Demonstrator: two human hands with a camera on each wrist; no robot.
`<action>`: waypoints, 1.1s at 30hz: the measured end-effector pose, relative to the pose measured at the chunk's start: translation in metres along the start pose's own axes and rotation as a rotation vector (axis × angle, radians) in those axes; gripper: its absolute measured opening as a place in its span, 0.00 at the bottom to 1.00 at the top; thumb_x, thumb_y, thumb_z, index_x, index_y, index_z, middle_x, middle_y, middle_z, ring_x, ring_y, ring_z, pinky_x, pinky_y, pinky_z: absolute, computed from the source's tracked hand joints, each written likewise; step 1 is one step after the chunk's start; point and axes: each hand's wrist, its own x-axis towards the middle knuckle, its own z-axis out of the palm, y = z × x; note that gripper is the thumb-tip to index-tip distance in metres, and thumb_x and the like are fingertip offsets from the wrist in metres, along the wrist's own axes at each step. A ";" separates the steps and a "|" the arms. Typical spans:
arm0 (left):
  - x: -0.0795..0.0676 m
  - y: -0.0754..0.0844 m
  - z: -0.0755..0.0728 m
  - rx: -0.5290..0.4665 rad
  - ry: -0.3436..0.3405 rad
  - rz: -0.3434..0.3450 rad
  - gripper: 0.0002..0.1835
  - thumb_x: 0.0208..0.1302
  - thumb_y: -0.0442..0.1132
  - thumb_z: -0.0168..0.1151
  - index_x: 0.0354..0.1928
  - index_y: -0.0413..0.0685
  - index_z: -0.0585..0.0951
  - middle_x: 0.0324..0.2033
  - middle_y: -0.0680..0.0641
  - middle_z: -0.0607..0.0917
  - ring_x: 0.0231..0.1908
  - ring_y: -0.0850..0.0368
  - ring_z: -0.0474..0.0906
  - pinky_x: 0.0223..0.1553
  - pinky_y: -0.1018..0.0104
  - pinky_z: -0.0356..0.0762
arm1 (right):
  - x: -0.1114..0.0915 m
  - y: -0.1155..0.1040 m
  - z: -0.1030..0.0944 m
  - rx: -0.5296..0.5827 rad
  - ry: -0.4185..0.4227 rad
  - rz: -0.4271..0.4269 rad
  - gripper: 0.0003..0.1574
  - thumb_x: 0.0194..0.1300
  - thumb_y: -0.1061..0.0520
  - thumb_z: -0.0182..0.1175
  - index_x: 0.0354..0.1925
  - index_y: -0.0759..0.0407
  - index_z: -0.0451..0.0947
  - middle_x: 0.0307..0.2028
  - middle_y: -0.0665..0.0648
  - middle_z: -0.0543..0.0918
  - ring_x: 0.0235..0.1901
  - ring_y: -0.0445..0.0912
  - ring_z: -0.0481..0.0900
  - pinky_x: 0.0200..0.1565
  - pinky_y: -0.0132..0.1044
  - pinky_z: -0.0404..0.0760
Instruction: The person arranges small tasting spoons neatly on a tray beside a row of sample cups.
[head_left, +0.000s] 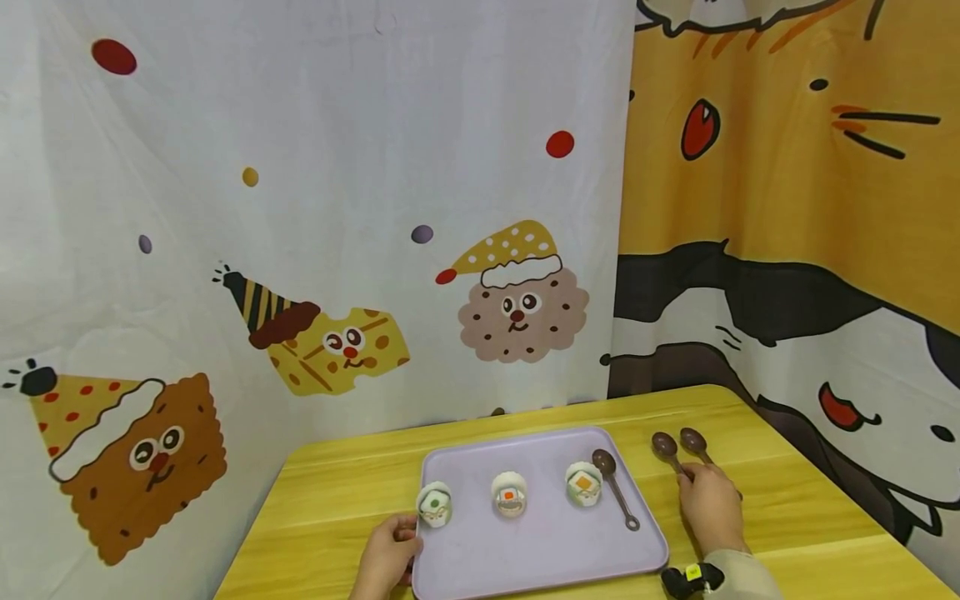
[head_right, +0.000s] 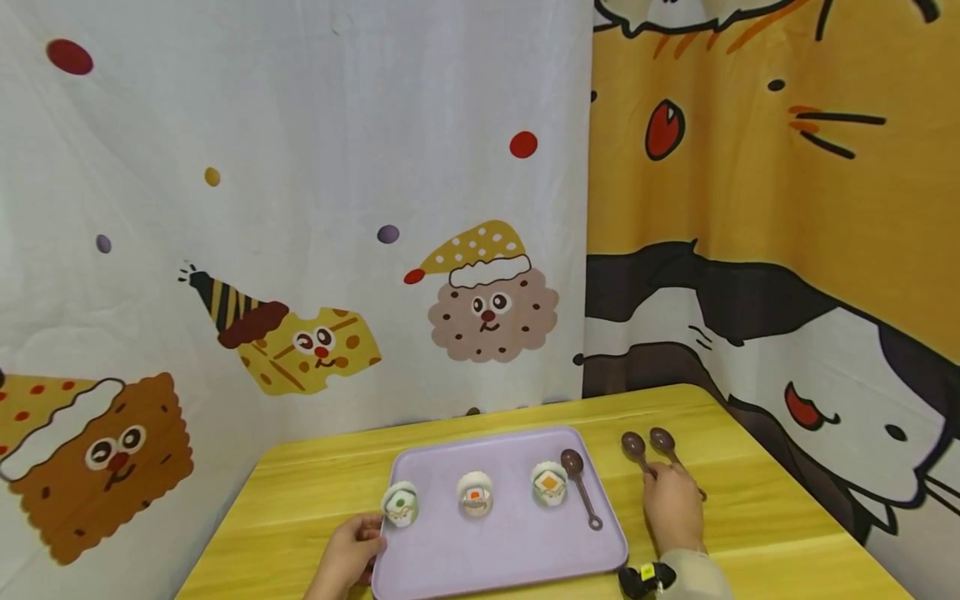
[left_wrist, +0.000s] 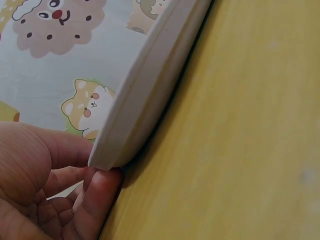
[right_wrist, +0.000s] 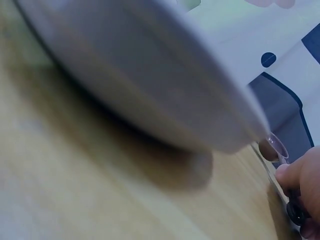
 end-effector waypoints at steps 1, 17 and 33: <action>0.000 0.000 0.000 0.001 -0.001 0.003 0.22 0.60 0.31 0.63 0.56 0.30 0.77 0.38 0.43 0.81 0.27 0.54 0.78 0.19 0.60 0.82 | 0.000 0.000 -0.001 0.000 -0.003 0.002 0.13 0.64 0.64 0.64 0.44 0.73 0.84 0.42 0.73 0.81 0.47 0.71 0.78 0.50 0.66 0.75; 0.000 0.000 -0.001 -0.010 -0.004 0.005 0.21 0.60 0.30 0.63 0.56 0.30 0.78 0.37 0.43 0.80 0.27 0.54 0.78 0.20 0.59 0.82 | 0.003 -0.019 -0.022 0.116 -0.087 0.021 0.16 0.64 0.60 0.64 0.45 0.73 0.83 0.32 0.62 0.85 0.33 0.55 0.80 0.38 0.52 0.78; 0.001 -0.002 -0.001 -0.014 -0.013 0.009 0.21 0.61 0.30 0.63 0.56 0.30 0.78 0.37 0.43 0.80 0.28 0.54 0.79 0.20 0.59 0.83 | 0.002 -0.041 -0.043 0.111 -0.107 -0.013 0.16 0.65 0.59 0.64 0.44 0.73 0.83 0.33 0.63 0.85 0.30 0.53 0.79 0.30 0.41 0.76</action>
